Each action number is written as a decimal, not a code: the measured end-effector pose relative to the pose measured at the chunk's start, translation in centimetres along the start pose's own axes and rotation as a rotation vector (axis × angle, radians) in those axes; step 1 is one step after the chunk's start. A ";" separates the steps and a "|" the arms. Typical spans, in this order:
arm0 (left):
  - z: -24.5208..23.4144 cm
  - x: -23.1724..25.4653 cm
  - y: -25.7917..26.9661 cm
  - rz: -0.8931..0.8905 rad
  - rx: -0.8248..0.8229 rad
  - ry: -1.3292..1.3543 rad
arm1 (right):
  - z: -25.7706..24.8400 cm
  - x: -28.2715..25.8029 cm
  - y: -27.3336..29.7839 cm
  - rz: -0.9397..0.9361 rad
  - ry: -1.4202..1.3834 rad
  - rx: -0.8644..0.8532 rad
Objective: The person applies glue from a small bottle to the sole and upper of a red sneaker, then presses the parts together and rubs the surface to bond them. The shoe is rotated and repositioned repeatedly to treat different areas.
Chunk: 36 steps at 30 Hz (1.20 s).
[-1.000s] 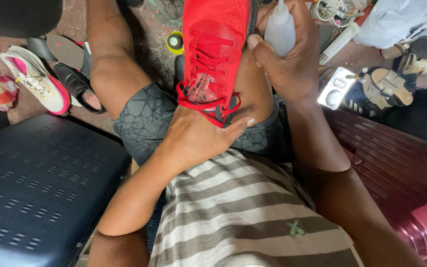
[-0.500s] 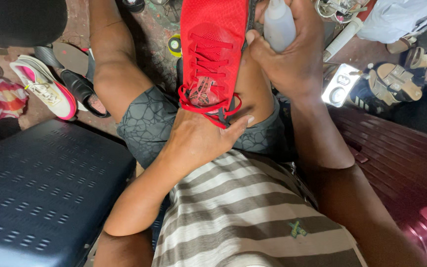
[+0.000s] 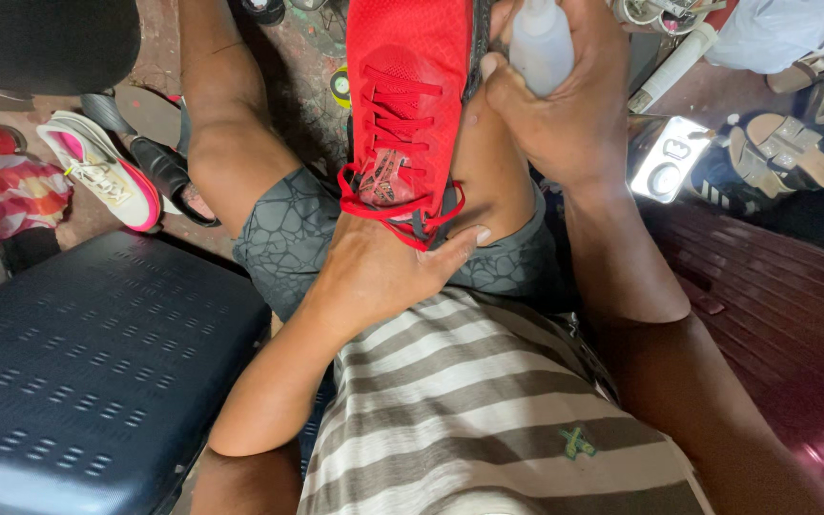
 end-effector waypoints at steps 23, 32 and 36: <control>-1.0 -0.1 -0.4 -0.070 -0.096 0.049 | 0.1 0.7 -0.1 0.050 -0.045 0.008; -1.9 -0.7 -0.5 -0.019 -0.106 0.092 | 0.2 0.8 0.0 0.190 -0.285 0.078; -3.0 -0.9 -0.7 -0.163 -0.190 0.109 | 0.1 1.6 0.3 0.297 -0.586 0.169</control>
Point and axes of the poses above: each hand's wrist, its own y-axis away from the middle knuckle, its own z-axis out of the palm, x = y × z, the point moved 1 cm from there along -y, towards the middle knuckle, and after that the axes turned 14 degrees about -z, right-handed, at the moved point
